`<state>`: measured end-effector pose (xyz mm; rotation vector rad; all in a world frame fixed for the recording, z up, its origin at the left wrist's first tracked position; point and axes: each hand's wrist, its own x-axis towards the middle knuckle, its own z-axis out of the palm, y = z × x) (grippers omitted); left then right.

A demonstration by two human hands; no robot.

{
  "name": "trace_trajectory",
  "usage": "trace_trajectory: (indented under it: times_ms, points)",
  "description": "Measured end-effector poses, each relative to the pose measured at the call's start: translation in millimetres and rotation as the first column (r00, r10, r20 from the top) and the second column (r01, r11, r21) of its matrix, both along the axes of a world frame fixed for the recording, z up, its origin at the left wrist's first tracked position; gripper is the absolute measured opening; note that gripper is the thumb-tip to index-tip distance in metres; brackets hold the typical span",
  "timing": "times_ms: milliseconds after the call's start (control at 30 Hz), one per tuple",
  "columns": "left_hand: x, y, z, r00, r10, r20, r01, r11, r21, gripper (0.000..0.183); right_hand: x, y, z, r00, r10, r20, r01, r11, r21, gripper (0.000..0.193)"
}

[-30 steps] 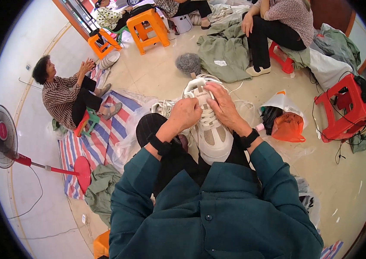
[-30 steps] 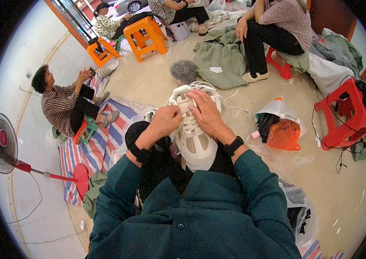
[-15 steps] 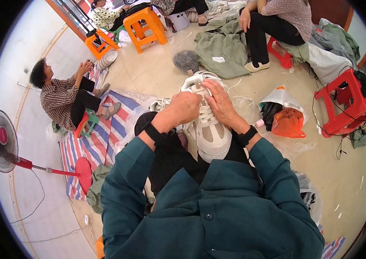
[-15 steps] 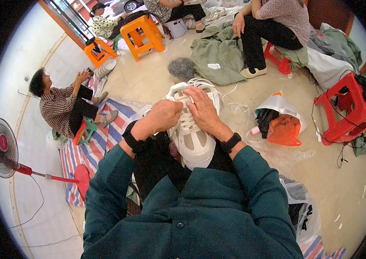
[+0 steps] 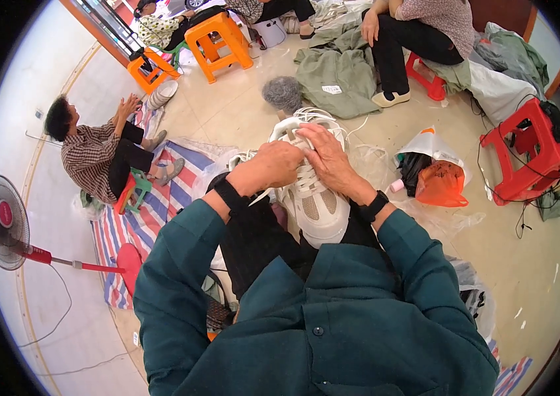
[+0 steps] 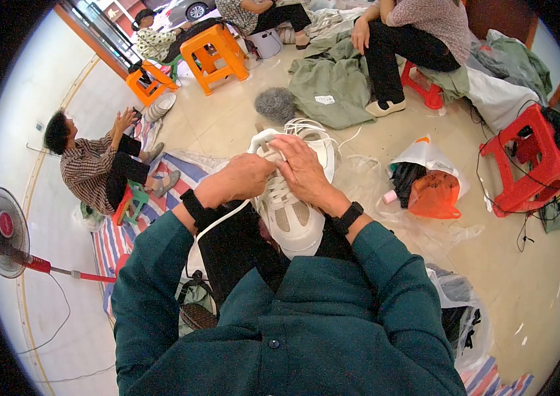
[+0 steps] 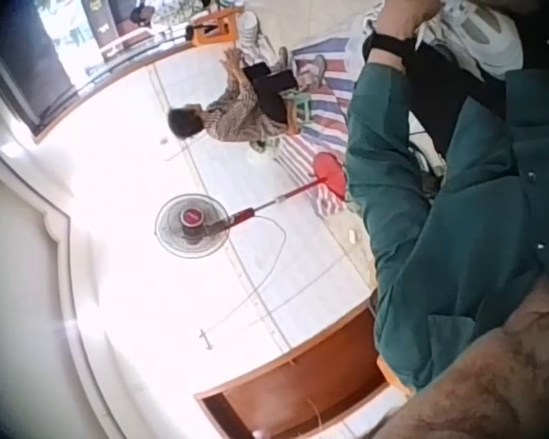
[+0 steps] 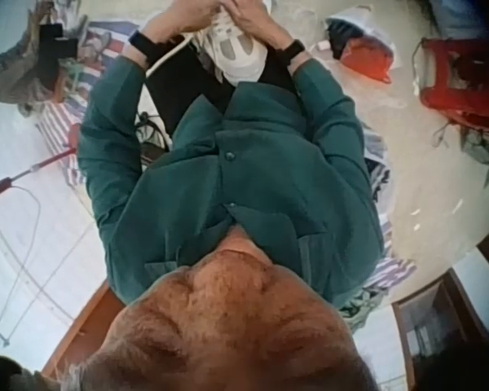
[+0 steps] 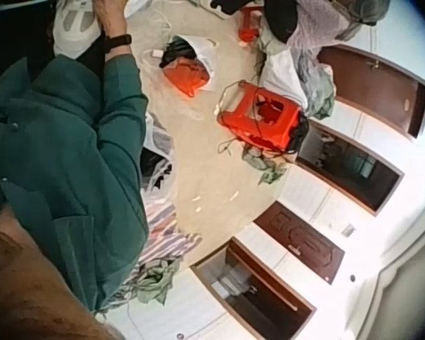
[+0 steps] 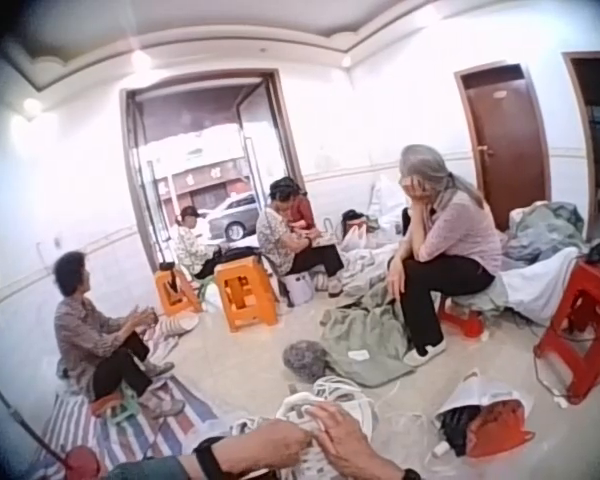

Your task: Lacing and adjusting the laces on a white sneaker.

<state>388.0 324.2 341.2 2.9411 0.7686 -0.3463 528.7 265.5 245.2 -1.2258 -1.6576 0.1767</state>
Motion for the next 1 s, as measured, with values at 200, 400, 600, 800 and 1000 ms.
trace_trajectory:
  times_ms: [200, 400, 600, 800, 1000]
  points:
    - [-8, 4, -14, 0.972, -0.052, 0.229, 0.029, 0.994, 0.102, 0.010, 1, 0, -2, 0.999, -0.010, -0.051, 0.009, 1.000, -0.017, 0.038]
    - [-25, -6, -29, 0.842, 0.068, 0.534, -0.062, 0.998, -0.029, 0.013, 2, 1, -4, 0.998, -0.007, -0.058, 0.007, 1.000, 0.000, 0.037]
    - [-25, -9, -35, 0.789, 0.093, 0.607, -0.083, 0.996, -0.044, 0.009, 2, -1, -2, 0.998, -0.005, -0.063, 0.004, 1.000, -0.020, 0.037]
    - [-21, -2, -42, 0.794, 0.035, 0.607, -0.048, 0.999, 0.006, 0.009, 0, 1, -4, 0.998, -0.022, -0.058, 0.020, 0.999, -0.032, 0.038]
    - [-10, -8, -42, 0.832, -0.069, 0.551, -0.018, 0.988, 0.150, 0.012, 4, 1, -2, 0.997, -0.006, -0.071, 0.002, 0.999, -0.047, 0.039]
